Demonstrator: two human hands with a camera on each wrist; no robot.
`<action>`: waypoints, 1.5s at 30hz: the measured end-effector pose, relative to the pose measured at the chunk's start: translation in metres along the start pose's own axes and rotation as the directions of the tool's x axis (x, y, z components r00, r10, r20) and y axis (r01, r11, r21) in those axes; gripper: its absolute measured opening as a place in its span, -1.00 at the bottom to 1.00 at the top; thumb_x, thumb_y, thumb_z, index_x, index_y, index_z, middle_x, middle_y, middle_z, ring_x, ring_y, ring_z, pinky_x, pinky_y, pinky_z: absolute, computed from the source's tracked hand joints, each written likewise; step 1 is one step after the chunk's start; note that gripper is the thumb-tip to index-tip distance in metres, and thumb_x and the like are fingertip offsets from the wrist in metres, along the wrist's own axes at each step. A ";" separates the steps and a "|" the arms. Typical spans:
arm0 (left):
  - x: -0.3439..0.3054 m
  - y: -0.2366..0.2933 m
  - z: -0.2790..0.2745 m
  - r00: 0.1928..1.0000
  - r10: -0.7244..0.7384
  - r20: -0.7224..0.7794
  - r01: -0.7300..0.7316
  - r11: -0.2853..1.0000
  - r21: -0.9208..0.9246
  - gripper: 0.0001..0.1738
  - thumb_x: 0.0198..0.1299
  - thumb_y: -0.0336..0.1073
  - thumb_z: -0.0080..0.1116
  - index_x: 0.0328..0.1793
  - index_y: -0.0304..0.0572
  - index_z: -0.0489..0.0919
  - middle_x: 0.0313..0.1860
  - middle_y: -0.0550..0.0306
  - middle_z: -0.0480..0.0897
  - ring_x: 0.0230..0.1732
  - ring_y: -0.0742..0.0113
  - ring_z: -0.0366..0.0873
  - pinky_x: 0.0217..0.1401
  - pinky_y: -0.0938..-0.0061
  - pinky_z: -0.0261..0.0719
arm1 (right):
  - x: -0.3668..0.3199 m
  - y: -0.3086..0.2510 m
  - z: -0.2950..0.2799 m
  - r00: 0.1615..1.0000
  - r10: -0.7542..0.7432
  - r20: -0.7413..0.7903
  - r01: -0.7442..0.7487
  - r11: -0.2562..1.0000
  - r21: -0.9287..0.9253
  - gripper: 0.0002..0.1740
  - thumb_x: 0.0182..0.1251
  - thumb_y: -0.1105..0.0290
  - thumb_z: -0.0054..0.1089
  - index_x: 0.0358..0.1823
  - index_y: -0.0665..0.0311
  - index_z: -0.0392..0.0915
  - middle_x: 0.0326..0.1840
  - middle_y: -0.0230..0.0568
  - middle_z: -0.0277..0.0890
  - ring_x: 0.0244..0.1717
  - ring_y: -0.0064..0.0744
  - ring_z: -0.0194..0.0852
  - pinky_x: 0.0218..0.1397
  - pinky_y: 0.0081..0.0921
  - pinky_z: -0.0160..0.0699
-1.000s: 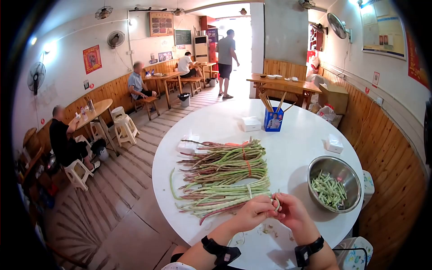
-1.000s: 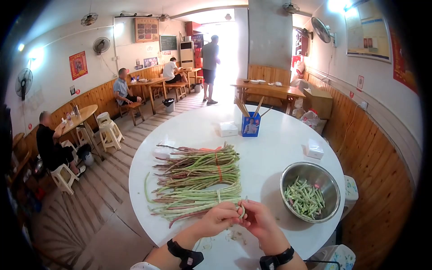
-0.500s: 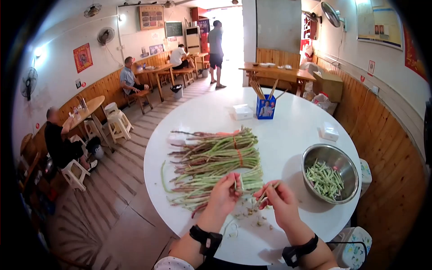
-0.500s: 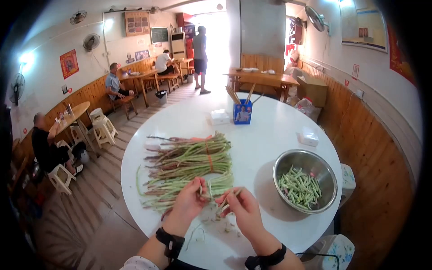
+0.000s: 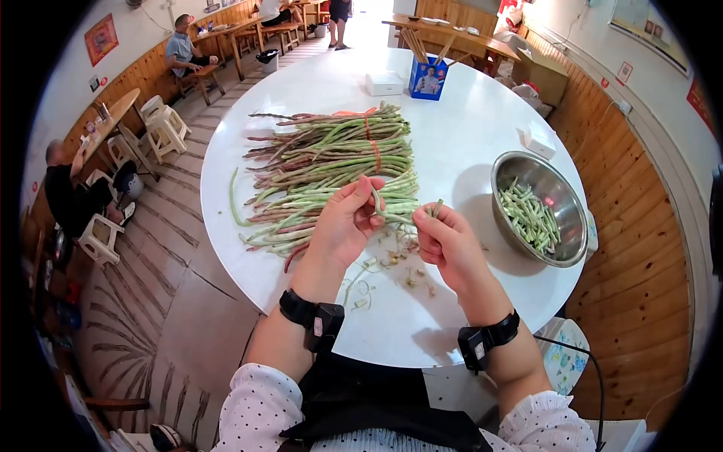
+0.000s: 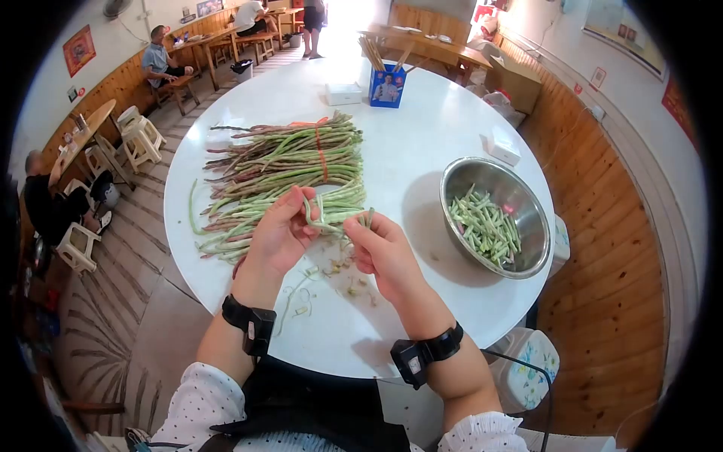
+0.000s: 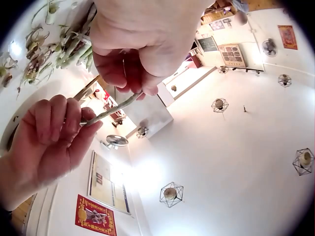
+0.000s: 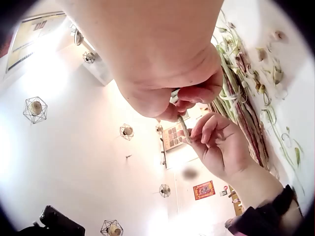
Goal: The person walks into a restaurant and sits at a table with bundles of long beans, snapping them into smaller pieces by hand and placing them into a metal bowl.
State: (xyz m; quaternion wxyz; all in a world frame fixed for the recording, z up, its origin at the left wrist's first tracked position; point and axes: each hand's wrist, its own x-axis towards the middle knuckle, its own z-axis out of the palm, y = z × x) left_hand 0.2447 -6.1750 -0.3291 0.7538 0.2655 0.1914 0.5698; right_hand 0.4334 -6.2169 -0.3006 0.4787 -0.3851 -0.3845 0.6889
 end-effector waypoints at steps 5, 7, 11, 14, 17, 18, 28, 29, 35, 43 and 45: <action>-0.005 0.002 0.008 0.992 0.006 0.123 -0.016 0.997 0.080 -0.73 0.46 -0.15 0.02 -0.03 -0.20 0.56 -0.41 0.22 0.58 -0.35 0.44 0.51 -0.27 0.52 0.44 | -0.001 -0.002 -0.004 0.999 0.011 0.039 -0.010 0.999 -0.044 -0.84 0.42 0.26 0.22 -0.22 0.18 0.57 -0.64 -0.68 0.17 -0.67 -0.82 -0.07 -0.62 -0.71 -0.14; -0.006 0.001 0.009 0.993 0.009 0.118 -0.022 0.994 0.110 -0.74 0.47 -0.17 0.00 0.00 -0.23 0.54 -0.44 0.20 0.58 -0.37 0.40 0.52 -0.27 0.51 0.45 | -0.003 -0.004 -0.002 0.996 0.047 0.070 -0.045 0.998 -0.037 -0.83 0.42 0.25 0.22 -0.22 0.18 0.58 -0.65 -0.69 0.15 -0.67 -0.81 -0.07 -0.63 -0.70 -0.14; -0.007 -0.001 0.008 0.998 -0.025 0.059 0.013 0.982 0.187 -0.73 0.45 -0.18 0.03 0.01 -0.25 0.52 -0.46 0.19 0.58 -0.40 0.39 0.54 -0.27 0.53 0.48 | -0.006 -0.002 -0.001 0.990 0.070 0.126 -0.050 0.986 -0.158 -0.76 0.42 0.21 0.23 -0.16 0.25 0.64 -0.66 -0.66 0.19 -0.67 -0.80 -0.01 -0.62 -0.70 -0.07; -0.007 -0.004 0.009 0.992 0.019 0.124 -0.042 0.981 0.189 -0.70 0.45 -0.14 0.03 0.03 -0.25 0.54 -0.41 0.18 0.60 -0.36 0.39 0.55 -0.24 0.48 0.51 | -0.007 -0.004 0.000 0.984 0.078 0.158 -0.054 0.988 -0.148 -0.74 0.41 0.21 0.24 -0.14 0.27 0.66 -0.65 -0.65 0.22 -0.67 -0.80 0.03 -0.62 -0.71 -0.04; -0.009 -0.006 0.011 0.985 0.026 0.172 -0.062 0.976 0.211 -0.70 0.44 -0.13 0.05 0.02 -0.23 0.55 -0.32 0.19 0.60 -0.29 0.41 0.55 -0.20 0.44 0.54 | -0.006 -0.004 -0.001 0.987 0.057 0.152 -0.033 0.987 -0.157 -0.75 0.40 0.20 0.25 -0.15 0.25 0.67 -0.65 -0.64 0.25 -0.68 -0.80 0.03 -0.62 -0.71 -0.03; -0.009 -0.007 0.012 0.982 0.030 0.185 -0.074 0.968 0.239 -0.71 0.44 -0.14 0.06 0.02 -0.23 0.56 -0.30 0.21 0.60 -0.28 0.41 0.55 -0.20 0.44 0.54 | -0.004 0.000 -0.004 0.991 0.049 0.124 -0.032 0.990 -0.134 -0.75 0.40 0.21 0.25 -0.13 0.25 0.68 -0.64 -0.64 0.28 -0.67 -0.80 0.05 -0.62 -0.71 -0.02; -0.013 -0.006 0.019 0.993 0.070 0.100 -0.103 0.919 0.380 -0.85 0.37 -0.30 0.18 -0.06 -0.21 0.61 -0.17 0.26 0.62 -0.34 0.58 0.45 -0.30 0.66 0.38 | -0.006 -0.005 0.005 0.995 -0.085 0.052 0.093 0.980 -0.178 -0.79 0.38 0.27 0.28 -0.11 0.24 0.66 -0.55 -0.63 0.31 -0.62 -0.81 0.02 -0.60 -0.72 -0.07; -0.013 -0.006 0.019 0.994 0.070 0.083 -0.098 0.906 0.411 -0.86 0.37 -0.31 0.19 -0.07 -0.20 0.61 -0.17 0.26 0.63 -0.35 0.59 0.45 -0.31 0.68 0.36 | -0.004 -0.002 0.000 0.996 -0.065 0.067 0.077 0.980 -0.184 -0.78 0.37 0.26 0.28 -0.10 0.23 0.67 -0.55 -0.63 0.33 -0.62 -0.81 0.06 -0.60 -0.73 -0.03; -0.014 -0.008 0.022 0.995 0.073 0.069 -0.091 0.940 0.328 -0.88 0.35 -0.36 0.19 -0.06 -0.19 0.60 -0.20 0.30 0.62 -0.38 0.64 0.42 -0.38 0.72 0.31 | -0.001 0.001 -0.002 0.997 0.014 0.070 -0.007 0.995 -0.098 -0.83 0.40 0.31 0.24 -0.11 0.23 0.65 -0.59 -0.65 0.26 -0.65 -0.81 -0.02 -0.61 -0.71 -0.11; -0.011 -0.010 0.020 0.996 0.058 0.062 -0.077 0.928 0.365 -0.88 0.36 -0.33 0.20 -0.07 -0.19 0.59 -0.32 0.36 0.56 -0.41 0.66 0.40 -0.41 0.73 0.27 | 0.000 0.003 -0.006 0.996 0.013 0.085 -0.004 0.994 -0.108 -0.83 0.40 0.31 0.24 -0.13 0.25 0.64 -0.60 -0.62 0.29 -0.66 -0.79 0.02 -0.62 -0.70 -0.09; -0.011 -0.010 0.020 0.996 0.057 0.062 -0.076 0.930 0.360 -0.87 0.36 -0.32 0.19 -0.07 -0.19 0.59 -0.34 0.36 0.56 -0.42 0.66 0.39 -0.42 0.73 0.26 | 0.000 0.002 -0.006 0.996 -0.009 0.086 0.020 0.992 -0.125 -0.82 0.40 0.32 0.23 -0.11 0.26 0.65 -0.60 -0.61 0.30 -0.66 -0.78 0.01 -0.62 -0.70 -0.10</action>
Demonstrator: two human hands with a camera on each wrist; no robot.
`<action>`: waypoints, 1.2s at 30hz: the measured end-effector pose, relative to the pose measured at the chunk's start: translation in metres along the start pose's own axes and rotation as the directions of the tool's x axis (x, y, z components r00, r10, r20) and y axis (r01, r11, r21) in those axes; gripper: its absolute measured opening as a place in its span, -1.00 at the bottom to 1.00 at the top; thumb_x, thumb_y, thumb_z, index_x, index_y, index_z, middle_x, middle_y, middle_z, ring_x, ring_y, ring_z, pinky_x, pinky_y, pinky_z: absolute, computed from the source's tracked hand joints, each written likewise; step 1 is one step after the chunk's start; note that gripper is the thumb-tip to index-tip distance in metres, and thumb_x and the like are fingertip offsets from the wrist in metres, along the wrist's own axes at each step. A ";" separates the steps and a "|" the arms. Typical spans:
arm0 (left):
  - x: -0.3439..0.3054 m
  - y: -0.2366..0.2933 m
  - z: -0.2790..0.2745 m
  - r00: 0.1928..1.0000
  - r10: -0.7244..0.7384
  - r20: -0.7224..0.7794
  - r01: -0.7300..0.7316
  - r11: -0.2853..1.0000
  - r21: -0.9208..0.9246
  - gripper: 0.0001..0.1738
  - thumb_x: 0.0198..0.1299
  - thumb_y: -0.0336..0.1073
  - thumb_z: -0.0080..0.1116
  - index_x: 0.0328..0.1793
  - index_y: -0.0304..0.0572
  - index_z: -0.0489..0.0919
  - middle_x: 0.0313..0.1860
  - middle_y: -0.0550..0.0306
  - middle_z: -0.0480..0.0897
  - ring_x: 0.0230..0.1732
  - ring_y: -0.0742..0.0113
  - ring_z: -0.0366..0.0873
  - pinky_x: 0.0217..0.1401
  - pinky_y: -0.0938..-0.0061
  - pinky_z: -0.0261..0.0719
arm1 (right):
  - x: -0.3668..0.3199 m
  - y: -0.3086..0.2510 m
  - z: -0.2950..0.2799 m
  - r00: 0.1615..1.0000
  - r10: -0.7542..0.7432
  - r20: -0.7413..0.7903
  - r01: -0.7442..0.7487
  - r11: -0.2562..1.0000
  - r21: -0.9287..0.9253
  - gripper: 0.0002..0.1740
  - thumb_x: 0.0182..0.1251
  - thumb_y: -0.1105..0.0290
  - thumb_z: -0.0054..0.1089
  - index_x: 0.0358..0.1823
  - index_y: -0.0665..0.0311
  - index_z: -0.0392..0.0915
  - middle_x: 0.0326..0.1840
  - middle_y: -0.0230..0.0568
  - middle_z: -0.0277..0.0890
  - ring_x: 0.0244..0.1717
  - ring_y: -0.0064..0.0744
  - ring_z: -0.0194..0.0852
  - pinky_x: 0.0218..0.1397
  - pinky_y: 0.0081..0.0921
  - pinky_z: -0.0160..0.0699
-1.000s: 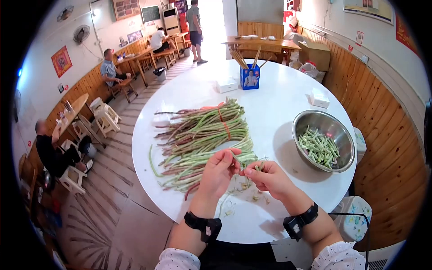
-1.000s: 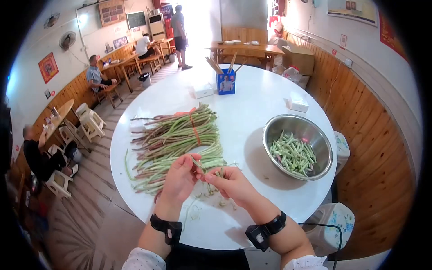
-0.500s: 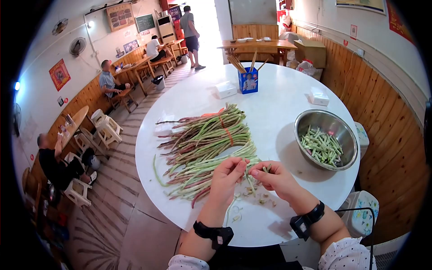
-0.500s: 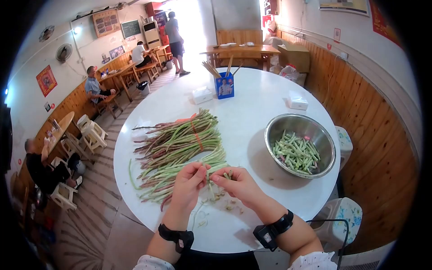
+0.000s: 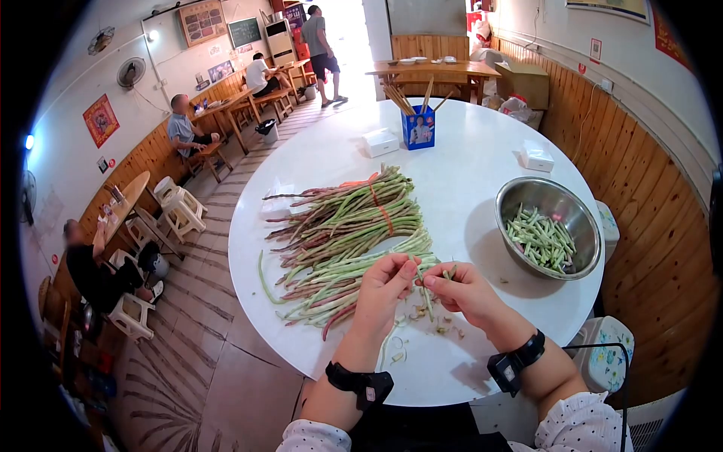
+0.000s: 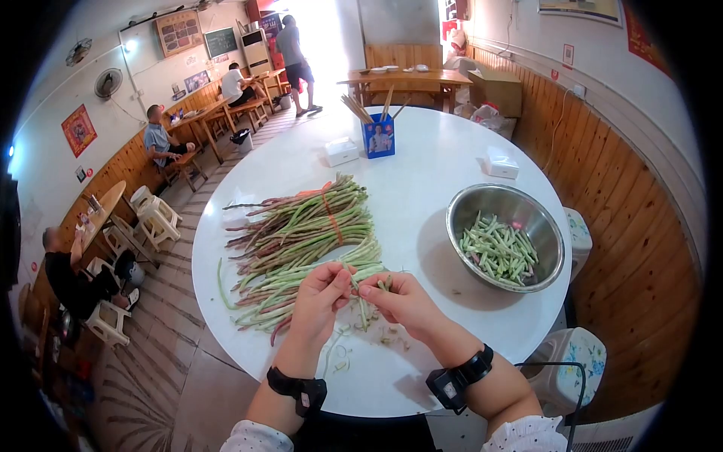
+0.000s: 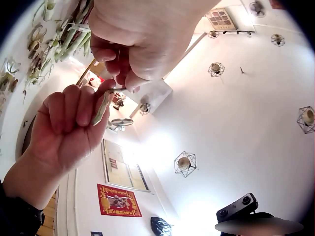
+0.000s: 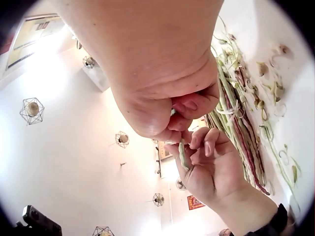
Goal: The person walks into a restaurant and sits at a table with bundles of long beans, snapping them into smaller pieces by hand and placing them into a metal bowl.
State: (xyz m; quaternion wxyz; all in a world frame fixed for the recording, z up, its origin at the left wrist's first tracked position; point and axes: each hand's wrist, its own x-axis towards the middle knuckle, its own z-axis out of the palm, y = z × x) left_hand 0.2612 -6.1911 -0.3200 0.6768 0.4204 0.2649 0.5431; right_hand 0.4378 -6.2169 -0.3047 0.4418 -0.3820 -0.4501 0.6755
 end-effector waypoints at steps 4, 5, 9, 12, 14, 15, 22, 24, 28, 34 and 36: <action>0.002 -0.001 -0.003 1.000 0.001 0.002 -0.001 1.000 -0.002 -0.86 0.38 -0.30 0.18 -0.10 -0.20 0.59 -0.38 0.35 0.55 -0.43 0.65 0.39 -0.43 0.73 0.26 | 0.000 0.002 -0.001 1.000 0.008 -0.011 -0.007 0.997 0.078 -0.81 0.39 0.35 0.22 -0.07 0.27 0.65 -0.61 -0.61 0.27 -0.66 -0.78 -0.01 -0.62 -0.69 -0.11; 0.003 -0.001 -0.004 1.000 -0.010 0.001 0.010 1.000 -0.003 -0.86 0.38 -0.29 0.17 -0.10 -0.20 0.58 -0.39 0.34 0.54 -0.44 0.64 0.39 -0.43 0.73 0.26 | 0.001 0.001 -0.002 1.000 0.017 -0.005 -0.016 0.995 0.097 -0.82 0.39 0.37 0.21 -0.07 0.28 0.65 -0.61 -0.60 0.25 -0.67 -0.77 -0.01 -0.62 -0.69 -0.11; 0.002 0.000 -0.004 0.999 -0.030 -0.025 0.030 1.000 0.003 -0.86 0.39 -0.28 0.16 -0.11 -0.19 0.58 -0.43 0.34 0.54 -0.44 0.64 0.41 -0.44 0.73 0.27 | 0.002 0.002 -0.003 0.999 0.044 -0.004 -0.043 0.990 0.132 -0.81 0.39 0.37 0.21 -0.06 0.25 0.65 -0.63 -0.63 0.22 -0.67 -0.78 -0.04 -0.62 -0.69 -0.14; 0.001 0.002 -0.002 0.999 -0.030 -0.013 0.030 0.999 -0.016 -0.85 0.38 -0.27 0.17 -0.12 -0.18 0.59 -0.45 0.35 0.55 -0.43 0.63 0.43 -0.43 0.72 0.29 | 0.002 0.001 -0.005 0.999 0.031 0.028 -0.035 0.992 0.123 -0.82 0.39 0.34 0.22 -0.07 0.23 0.65 -0.63 -0.65 0.19 -0.67 -0.80 -0.07 -0.62 -0.69 -0.17; 0.001 0.002 -0.003 1.000 -0.020 0.002 0.020 1.000 -0.022 -0.85 0.37 -0.26 0.18 -0.12 -0.18 0.59 -0.45 0.35 0.54 -0.43 0.63 0.44 -0.42 0.72 0.29 | 0.002 0.001 -0.005 0.999 0.031 0.039 -0.036 0.993 0.112 -0.82 0.40 0.33 0.22 -0.07 0.23 0.64 -0.64 -0.65 0.18 -0.67 -0.80 -0.08 -0.62 -0.69 -0.17; 0.001 0.003 -0.003 1.000 -0.021 0.005 0.021 0.999 -0.031 -0.84 0.37 -0.25 0.19 -0.12 -0.18 0.59 -0.46 0.35 0.54 -0.42 0.63 0.45 -0.42 0.72 0.30 | 0.001 0.000 -0.003 0.999 0.039 0.031 -0.042 0.993 0.108 -0.82 0.41 0.34 0.20 -0.09 0.24 0.64 -0.65 -0.65 0.17 -0.67 -0.79 -0.08 -0.62 -0.68 -0.17; 0.002 0.000 -0.003 0.999 -0.049 -0.023 0.050 0.997 0.051 -0.86 0.38 -0.26 0.17 -0.11 -0.15 0.59 -0.43 0.33 0.57 -0.43 0.62 0.44 -0.40 0.71 0.30 | 0.000 -0.003 0.001 0.999 0.035 0.001 -0.035 0.999 0.016 -0.82 0.39 0.30 0.23 -0.17 0.27 0.65 -0.62 -0.62 0.23 -0.65 -0.81 -0.02 -0.61 -0.72 -0.10; 0.001 -0.001 -0.001 0.999 -0.040 0.008 0.040 0.998 0.054 -0.87 0.39 -0.26 0.14 -0.12 -0.14 0.58 -0.44 0.34 0.56 -0.45 0.61 0.44 -0.40 0.69 0.30 | -0.001 -0.002 0.003 0.999 -0.028 -0.034 0.027 0.999 -0.038 -0.80 0.35 0.29 0.29 -0.16 0.27 0.67 -0.58 -0.60 0.36 -0.62 -0.83 0.08 -0.59 -0.75 -0.02; 0.005 0.002 -0.002 0.978 -0.205 0.021 0.206 0.978 -0.039 -0.85 0.38 -0.23 0.09 -0.15 -0.11 0.55 -0.45 0.35 0.53 -0.44 0.60 0.44 -0.41 0.68 0.28 | -0.003 0.009 0.004 0.847 -0.531 0.007 0.397 0.625 -0.672 -0.81 0.30 0.37 0.29 -0.12 0.28 0.68 -0.36 -0.13 0.65 -0.44 -0.51 0.55 -0.32 -0.56 0.52; 0.000 0.007 -0.003 0.938 -0.340 0.065 0.344 0.936 -0.070 -0.84 0.37 -0.20 0.05 -0.21 -0.08 0.54 -0.45 0.36 0.51 -0.46 0.60 0.42 -0.50 0.67 0.24 | -0.006 0.006 0.008 0.723 -0.661 0.202 0.540 0.357 -0.762 -0.87 0.22 0.50 0.30 -0.20 0.32 0.64 -0.40 -0.12 0.63 -0.46 -0.26 0.58 -0.38 -0.44 0.51; 0.001 0.006 -0.004 0.922 -0.370 0.112 0.380 0.921 -0.085 -0.82 0.38 -0.17 0.06 -0.22 -0.04 0.56 -0.47 0.40 0.48 -0.47 0.61 0.37 -0.51 0.67 0.21 | -0.005 0.006 0.006 0.694 -0.671 0.259 0.566 0.288 -0.773 -0.87 0.22 0.49 0.31 -0.21 0.31 0.63 -0.41 -0.13 0.62 -0.48 -0.27 0.58 -0.40 -0.46 0.51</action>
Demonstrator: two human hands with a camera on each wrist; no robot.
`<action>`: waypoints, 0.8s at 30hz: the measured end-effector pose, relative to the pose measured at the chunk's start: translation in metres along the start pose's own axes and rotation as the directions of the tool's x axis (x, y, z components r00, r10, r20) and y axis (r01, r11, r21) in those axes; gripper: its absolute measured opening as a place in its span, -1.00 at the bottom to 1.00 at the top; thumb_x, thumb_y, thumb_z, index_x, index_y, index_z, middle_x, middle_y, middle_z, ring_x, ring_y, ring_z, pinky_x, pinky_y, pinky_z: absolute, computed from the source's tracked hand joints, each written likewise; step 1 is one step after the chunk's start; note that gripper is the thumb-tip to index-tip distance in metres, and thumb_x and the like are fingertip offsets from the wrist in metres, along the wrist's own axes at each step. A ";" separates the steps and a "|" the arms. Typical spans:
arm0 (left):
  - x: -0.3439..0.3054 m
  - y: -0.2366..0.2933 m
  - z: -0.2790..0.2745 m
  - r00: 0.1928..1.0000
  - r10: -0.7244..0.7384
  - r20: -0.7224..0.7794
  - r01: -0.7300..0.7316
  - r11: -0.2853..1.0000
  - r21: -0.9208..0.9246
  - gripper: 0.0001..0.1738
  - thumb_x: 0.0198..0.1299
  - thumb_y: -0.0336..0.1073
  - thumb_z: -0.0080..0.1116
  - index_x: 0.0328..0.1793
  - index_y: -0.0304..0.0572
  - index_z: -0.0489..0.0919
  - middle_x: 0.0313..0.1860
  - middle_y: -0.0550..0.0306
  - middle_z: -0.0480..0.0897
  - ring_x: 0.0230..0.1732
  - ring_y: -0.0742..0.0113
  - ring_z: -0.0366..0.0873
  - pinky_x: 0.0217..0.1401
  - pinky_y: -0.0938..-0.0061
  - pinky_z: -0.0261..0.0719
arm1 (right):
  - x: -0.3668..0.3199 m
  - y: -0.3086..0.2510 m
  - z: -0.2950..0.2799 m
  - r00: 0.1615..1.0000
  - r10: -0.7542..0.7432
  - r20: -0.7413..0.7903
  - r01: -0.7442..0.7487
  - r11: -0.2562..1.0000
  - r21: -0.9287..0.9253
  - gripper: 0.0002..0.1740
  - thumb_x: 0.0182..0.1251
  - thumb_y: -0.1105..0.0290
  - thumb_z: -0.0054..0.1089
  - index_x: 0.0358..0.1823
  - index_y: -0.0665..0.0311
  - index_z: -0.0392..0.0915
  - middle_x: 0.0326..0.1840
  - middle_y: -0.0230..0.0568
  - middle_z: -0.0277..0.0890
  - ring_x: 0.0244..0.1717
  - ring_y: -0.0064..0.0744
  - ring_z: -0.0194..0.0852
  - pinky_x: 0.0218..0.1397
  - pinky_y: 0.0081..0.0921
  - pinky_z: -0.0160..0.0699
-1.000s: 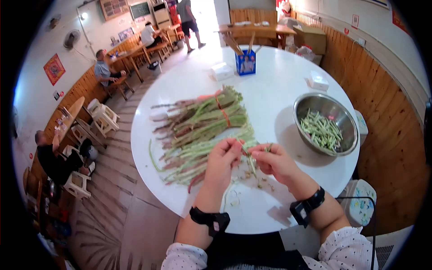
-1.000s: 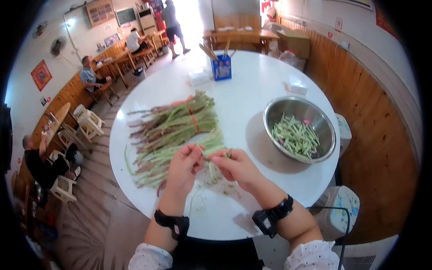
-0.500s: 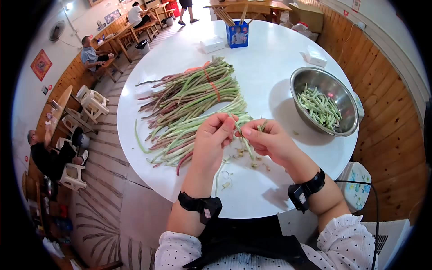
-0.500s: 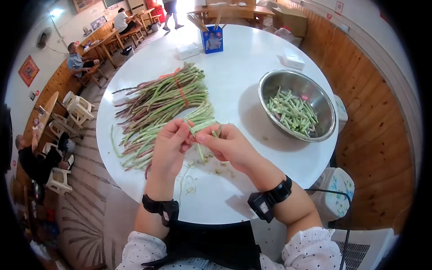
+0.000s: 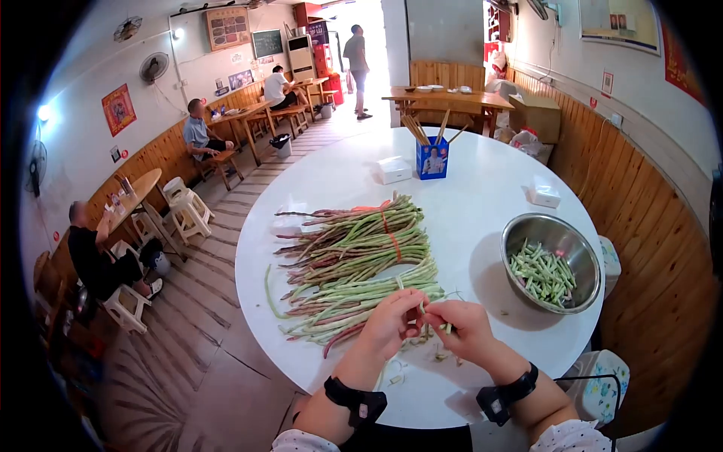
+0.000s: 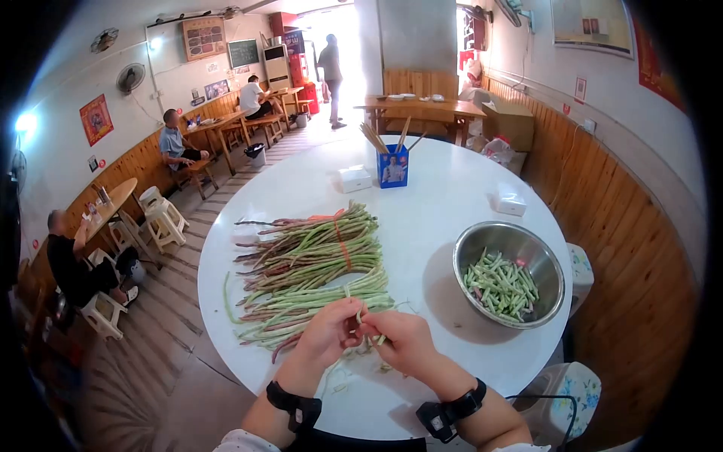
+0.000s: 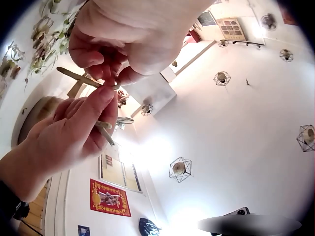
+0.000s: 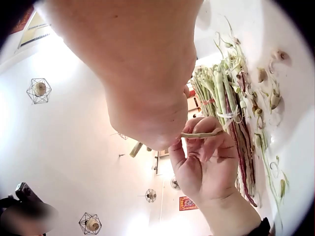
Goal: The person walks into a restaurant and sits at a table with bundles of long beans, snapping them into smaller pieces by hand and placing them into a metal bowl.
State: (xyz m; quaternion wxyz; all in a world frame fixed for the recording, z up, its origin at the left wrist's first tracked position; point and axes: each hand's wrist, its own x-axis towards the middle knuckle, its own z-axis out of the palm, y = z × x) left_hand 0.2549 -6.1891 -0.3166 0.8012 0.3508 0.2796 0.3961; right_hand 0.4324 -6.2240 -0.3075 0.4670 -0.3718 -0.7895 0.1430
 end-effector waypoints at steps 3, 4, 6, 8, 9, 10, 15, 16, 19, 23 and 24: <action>-0.002 0.002 0.004 0.999 -0.035 0.034 0.033 0.998 0.055 -0.79 0.39 -0.13 0.05 -0.20 -0.05 0.57 -0.45 0.39 0.50 -0.49 0.60 0.36 -0.52 0.68 0.22 | -0.002 0.003 -0.001 0.998 -0.029 0.051 0.033 0.995 -0.091 -0.74 0.10 0.49 0.30 -0.13 0.14 0.63 -0.36 -0.18 0.64 -0.40 -0.13 0.63 -0.37 -0.36 0.58; -0.003 0.001 0.005 1.000 -0.025 0.013 0.024 0.998 0.062 -0.78 0.39 -0.12 0.06 -0.19 -0.05 0.57 -0.44 0.39 0.51 -0.49 0.60 0.35 -0.53 0.69 0.22 | -0.002 0.003 0.000 0.998 0.018 0.057 -0.014 0.998 -0.069 -0.75 0.12 0.47 0.29 -0.13 0.14 0.64 -0.37 -0.18 0.63 -0.41 -0.15 0.63 -0.38 -0.36 0.57; -0.002 -0.004 0.010 1.000 0.005 -0.028 -0.003 0.996 0.089 -0.77 0.39 -0.10 0.06 -0.17 -0.05 0.58 -0.43 0.38 0.53 -0.50 0.61 0.35 -0.54 0.70 0.22 | -0.001 0.002 0.001 0.993 0.102 0.066 -0.100 0.995 -0.024 -0.79 0.17 0.43 0.28 -0.14 0.13 0.65 -0.39 -0.18 0.63 -0.45 -0.18 0.62 -0.41 -0.37 0.55; 0.000 -0.008 0.005 0.999 0.037 -0.033 -0.034 0.995 0.091 -0.77 0.42 -0.11 0.05 -0.14 -0.05 0.59 -0.36 0.35 0.57 -0.43 0.61 0.40 -0.44 0.68 0.31 | 0.000 -0.001 0.001 0.975 0.212 0.064 -0.210 0.977 -0.026 -0.81 0.22 0.38 0.27 -0.13 0.14 0.66 -0.42 -0.17 0.62 -0.50 -0.22 0.61 -0.43 -0.39 0.53; 0.001 -0.009 0.006 0.997 0.065 -0.045 -0.061 0.994 0.092 -0.77 0.42 -0.12 0.06 -0.15 -0.06 0.59 -0.34 0.34 0.58 -0.41 0.59 0.41 -0.41 0.66 0.34 | 0.001 -0.003 0.000 0.963 0.264 0.056 -0.262 0.965 -0.027 -0.82 0.24 0.35 0.27 -0.13 0.14 0.66 -0.44 -0.17 0.62 -0.52 -0.24 0.61 -0.45 -0.39 0.52; 0.002 -0.011 0.006 0.994 0.092 -0.056 -0.086 0.992 0.096 -0.77 0.42 -0.12 0.07 -0.15 -0.08 0.58 -0.33 0.33 0.58 -0.39 0.58 0.43 -0.37 0.65 0.36 | 0.002 -0.006 0.000 0.962 0.273 0.013 -0.273 0.962 -0.021 -0.81 0.29 0.28 0.25 -0.15 0.18 0.67 -0.47 -0.14 0.60 -0.57 -0.29 0.58 -0.47 -0.42 0.49; 0.007 -0.010 -0.006 0.988 0.125 -0.096 -0.127 0.992 -0.018 -0.78 0.43 -0.22 0.08 0.01 -0.19 0.57 -0.33 0.28 0.56 -0.31 0.50 0.48 -0.27 0.57 0.47 | -0.006 0.009 0.005 0.931 0.363 0.031 -0.360 0.902 0.241 -0.80 0.35 0.33 0.27 -0.20 0.35 0.67 -0.44 -0.33 0.63 -0.46 -0.64 0.52 -0.42 -0.61 0.49; 0.007 -0.011 -0.009 0.990 0.104 -0.097 -0.116 0.985 -0.127 -0.77 0.42 -0.24 0.09 0.05 -0.21 0.57 -0.33 0.28 0.55 -0.29 0.50 0.49 -0.27 0.57 0.49 | -0.002 0.010 0.004 0.920 0.391 0.033 -0.381 0.869 0.316 -0.80 0.35 0.33 0.27 -0.21 0.35 0.67 -0.44 -0.36 0.63 -0.44 -0.66 0.51 -0.41 -0.62 0.49; 0.010 -0.006 -0.020 0.971 0.237 0.011 -0.216 0.901 -0.376 -0.76 0.43 -0.30 0.05 0.09 -0.26 0.55 -0.35 0.22 0.60 -0.37 0.44 0.54 -0.27 0.51 0.55 | 0.001 0.000 -0.004 0.896 0.437 0.079 -0.427 0.801 0.419 -0.80 0.37 0.32 0.28 -0.21 0.34 0.68 -0.41 -0.41 0.63 -0.41 -0.71 0.47 -0.37 -0.66 0.47; 0.009 0.000 -0.018 0.944 0.323 -0.063 -0.324 0.881 -0.344 -0.76 0.43 -0.20 0.04 0.04 -0.20 0.54 -0.37 0.27 0.56 -0.41 0.48 0.48 -0.32 0.54 0.52 | 0.004 -0.002 -0.002 0.861 0.501 0.084 -0.475 0.736 0.483 -0.80 0.38 0.28 0.29 -0.22 0.29 0.70 -0.54 -0.60 0.46 -0.54 -0.80 0.27 -0.52 -0.73 0.20; 0.009 0.001 -0.019 0.939 0.343 -0.041 -0.338 0.887 -0.316 -0.77 0.43 -0.20 0.06 0.01 -0.17 0.55 -0.36 0.27 0.57 -0.41 0.47 0.48 -0.32 0.55 0.51 | 0.004 -0.001 -0.002 0.849 0.519 0.104 -0.493 0.704 0.512 -0.79 0.37 0.27 0.30 -0.22 0.28 0.71 -0.57 -0.62 0.41 -0.61 -0.84 0.18 -0.58 -0.74 0.08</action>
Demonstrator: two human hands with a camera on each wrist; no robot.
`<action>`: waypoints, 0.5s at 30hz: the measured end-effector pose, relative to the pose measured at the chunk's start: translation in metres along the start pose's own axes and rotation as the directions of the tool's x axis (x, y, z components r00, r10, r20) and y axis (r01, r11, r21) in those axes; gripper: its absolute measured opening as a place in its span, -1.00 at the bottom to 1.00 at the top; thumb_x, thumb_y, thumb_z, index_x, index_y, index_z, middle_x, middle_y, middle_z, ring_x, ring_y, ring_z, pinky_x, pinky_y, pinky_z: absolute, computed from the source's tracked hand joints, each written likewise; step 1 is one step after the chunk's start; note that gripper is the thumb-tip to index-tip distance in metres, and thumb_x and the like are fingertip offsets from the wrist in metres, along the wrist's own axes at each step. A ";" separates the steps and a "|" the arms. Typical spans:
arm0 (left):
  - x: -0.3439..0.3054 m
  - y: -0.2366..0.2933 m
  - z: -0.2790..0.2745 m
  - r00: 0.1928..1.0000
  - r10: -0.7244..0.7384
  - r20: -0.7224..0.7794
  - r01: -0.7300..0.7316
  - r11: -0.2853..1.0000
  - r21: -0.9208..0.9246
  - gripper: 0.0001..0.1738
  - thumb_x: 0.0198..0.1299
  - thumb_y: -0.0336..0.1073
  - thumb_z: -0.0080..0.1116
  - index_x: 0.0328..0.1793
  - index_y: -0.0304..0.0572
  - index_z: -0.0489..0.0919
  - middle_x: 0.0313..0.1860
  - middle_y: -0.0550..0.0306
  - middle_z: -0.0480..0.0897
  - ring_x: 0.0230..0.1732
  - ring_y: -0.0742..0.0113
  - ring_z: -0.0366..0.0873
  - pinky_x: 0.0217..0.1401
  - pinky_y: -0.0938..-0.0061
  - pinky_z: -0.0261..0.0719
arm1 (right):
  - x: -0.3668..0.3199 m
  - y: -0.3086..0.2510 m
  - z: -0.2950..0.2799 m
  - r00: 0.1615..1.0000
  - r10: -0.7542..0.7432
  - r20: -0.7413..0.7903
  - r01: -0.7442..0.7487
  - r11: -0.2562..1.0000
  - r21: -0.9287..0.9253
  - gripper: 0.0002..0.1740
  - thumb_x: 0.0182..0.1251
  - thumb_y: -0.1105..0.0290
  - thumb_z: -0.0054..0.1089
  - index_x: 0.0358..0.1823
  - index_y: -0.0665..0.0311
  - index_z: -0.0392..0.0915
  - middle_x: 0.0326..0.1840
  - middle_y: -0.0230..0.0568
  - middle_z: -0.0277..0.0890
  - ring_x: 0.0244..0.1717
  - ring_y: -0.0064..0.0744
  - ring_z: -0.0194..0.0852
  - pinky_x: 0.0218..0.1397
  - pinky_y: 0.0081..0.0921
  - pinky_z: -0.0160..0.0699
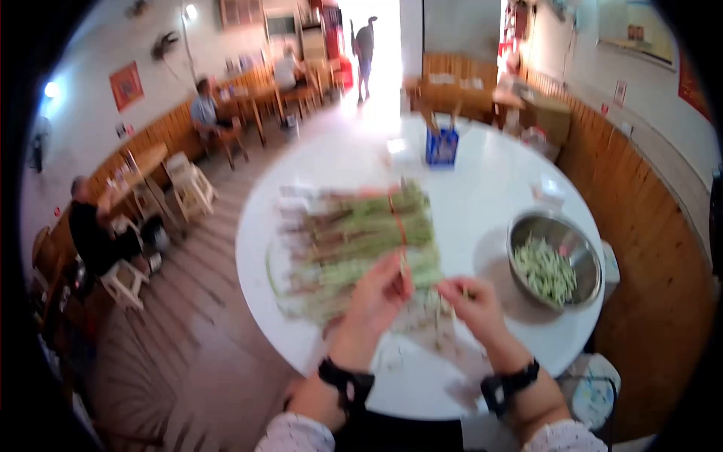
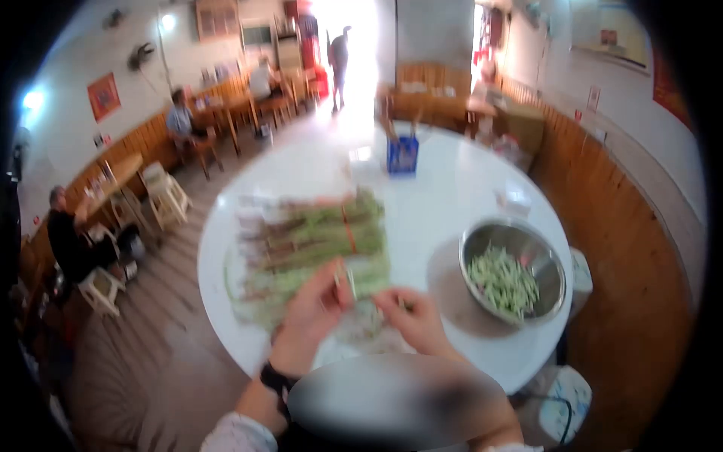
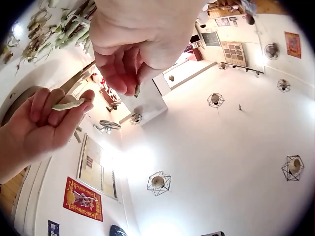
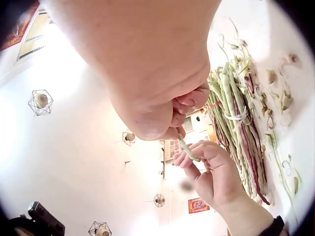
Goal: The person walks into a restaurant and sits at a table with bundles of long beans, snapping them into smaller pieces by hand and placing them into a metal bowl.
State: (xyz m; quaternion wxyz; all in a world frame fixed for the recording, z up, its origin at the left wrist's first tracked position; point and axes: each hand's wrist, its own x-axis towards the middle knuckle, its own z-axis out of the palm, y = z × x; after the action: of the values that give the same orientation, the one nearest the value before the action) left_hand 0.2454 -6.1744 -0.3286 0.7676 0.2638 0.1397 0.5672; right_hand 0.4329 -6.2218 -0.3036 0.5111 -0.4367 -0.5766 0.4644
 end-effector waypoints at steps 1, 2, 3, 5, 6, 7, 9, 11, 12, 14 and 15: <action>-0.002 0.000 -0.003 0.999 0.010 0.031 -0.011 0.999 0.030 -0.79 0.42 -0.19 0.08 -0.01 -0.15 0.56 -0.36 0.26 0.58 -0.40 0.47 0.48 -0.33 0.56 0.50 | 0.001 0.001 0.000 1.000 0.000 0.003 0.000 1.000 0.002 -0.78 0.38 0.27 0.28 -0.21 0.29 0.70 -0.58 -0.63 0.39 -0.65 -0.84 0.12 -0.62 -0.74 0.00; -0.003 0.000 -0.002 1.000 -0.011 -0.018 0.011 1.000 -0.006 -0.81 0.41 -0.20 0.11 -0.02 -0.12 0.56 -0.36 0.27 0.58 -0.40 0.47 0.48 -0.32 0.57 0.49 | 0.001 -0.004 0.000 0.999 0.049 0.004 -0.049 0.997 0.053 -0.79 0.39 0.28 0.27 -0.17 0.30 0.69 -0.57 -0.62 0.37 -0.66 -0.85 0.07 -0.63 -0.74 -0.05; -0.004 0.001 0.002 0.998 -0.026 -0.048 0.024 0.999 -0.031 -0.83 0.39 -0.21 0.13 -0.03 -0.10 0.56 -0.35 0.27 0.58 -0.39 0.47 0.48 -0.32 0.58 0.48 | 0.001 -0.005 -0.001 0.998 0.068 0.019 -0.069 0.995 0.069 -0.80 0.40 0.32 0.24 -0.15 0.32 0.68 -0.56 -0.61 0.37 -0.66 -0.85 0.03 -0.64 -0.74 -0.09; -0.010 0.003 0.010 0.996 -0.020 -0.089 0.017 0.999 -0.042 -0.85 0.38 -0.23 0.15 -0.03 -0.08 0.56 -0.33 0.28 0.59 -0.37 0.47 0.47 -0.31 0.58 0.46 | 0.000 -0.006 -0.005 0.990 0.128 0.054 -0.133 0.984 0.117 -0.78 0.41 0.32 0.24 -0.14 0.35 0.67 -0.43 -0.54 0.50 -0.45 -0.79 0.27 -0.41 -0.72 0.21; -0.008 0.005 0.011 0.995 -0.005 -0.096 0.002 0.999 -0.037 -0.86 0.37 -0.24 0.16 -0.04 -0.07 0.57 -0.33 0.28 0.60 -0.36 0.47 0.47 -0.31 0.58 0.46 | 0.002 -0.009 -0.006 0.988 0.137 0.074 -0.146 0.979 0.142 -0.78 0.41 0.33 0.23 -0.14 0.37 0.67 -0.36 -0.51 0.57 -0.35 -0.77 0.39 -0.30 -0.71 0.36; -0.007 0.004 0.008 0.997 -0.007 -0.077 0.003 0.999 -0.049 -0.85 0.38 -0.24 0.16 -0.03 -0.08 0.57 -0.30 0.27 0.61 -0.33 0.47 0.44 -0.30 0.57 0.45 | 0.001 -0.013 -0.005 0.986 0.143 0.081 -0.155 0.974 0.163 -0.78 0.41 0.35 0.23 -0.13 0.39 0.66 -0.34 -0.48 0.58 -0.34 -0.75 0.40 -0.30 -0.72 0.36; -0.007 0.004 0.008 0.999 -0.014 -0.051 0.012 0.998 -0.055 -0.85 0.38 -0.24 0.16 -0.03 -0.09 0.56 -0.28 0.26 0.60 -0.33 0.47 0.43 -0.30 0.57 0.44 | 0.001 -0.012 -0.006 0.986 0.137 0.090 -0.151 0.974 0.170 -0.79 0.41 0.36 0.22 -0.13 0.38 0.67 -0.33 -0.46 0.59 -0.34 -0.75 0.40 -0.29 -0.72 0.37; -0.007 0.004 0.010 0.998 -0.029 -0.056 0.026 0.998 -0.050 -0.85 0.38 -0.25 0.16 -0.03 -0.10 0.55 -0.30 0.27 0.59 -0.33 0.47 0.44 -0.30 0.57 0.44 | 0.002 -0.009 -0.005 0.992 0.092 0.091 -0.103 0.985 0.135 -0.79 0.40 0.36 0.22 -0.14 0.38 0.68 -0.40 -0.50 0.56 -0.42 -0.79 0.32 -0.37 -0.74 0.26; -0.008 0.004 0.013 0.997 -0.039 -0.065 0.036 0.998 -0.052 -0.85 0.38 -0.25 0.16 -0.04 -0.10 0.55 -0.31 0.27 0.59 -0.33 0.46 0.44 -0.30 0.57 0.44 | 0.003 -0.004 -0.005 0.995 0.045 0.092 -0.053 0.994 0.091 -0.79 0.39 0.36 0.23 -0.14 0.37 0.68 -0.44 -0.53 0.52 -0.49 -0.82 0.24 -0.44 -0.76 0.15; -0.008 0.002 0.014 0.997 -0.056 -0.057 0.055 0.998 -0.031 -0.84 0.37 -0.26 0.17 -0.03 -0.13 0.52 -0.33 0.25 0.59 -0.37 0.45 0.47 -0.33 0.56 0.47 | 0.002 -0.001 -0.006 0.995 0.031 0.097 -0.033 0.999 0.025 -0.78 0.38 0.36 0.24 -0.13 0.37 0.69 -0.46 -0.53 0.52 -0.49 -0.83 0.23 -0.44 -0.76 0.15; -0.008 -0.001 0.010 0.997 -0.060 -0.042 0.060 0.998 0.007 -0.84 0.37 -0.27 0.17 -0.03 -0.13 0.52 -0.33 0.23 0.60 -0.38 0.45 0.48 -0.33 0.55 0.48 | -0.001 0.000 -0.005 0.994 0.056 0.098 -0.056 0.998 0.004 -0.78 0.37 0.36 0.25 -0.13 0.38 0.70 -0.42 -0.49 0.56 -0.42 -0.80 0.31 -0.37 -0.74 0.25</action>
State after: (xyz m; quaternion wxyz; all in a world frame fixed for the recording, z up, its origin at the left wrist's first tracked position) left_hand 0.2486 -6.1844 -0.3216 0.7801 0.2509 0.1661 0.5485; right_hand 0.4385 -6.2224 -0.3031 0.4706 -0.4275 -0.5868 0.5015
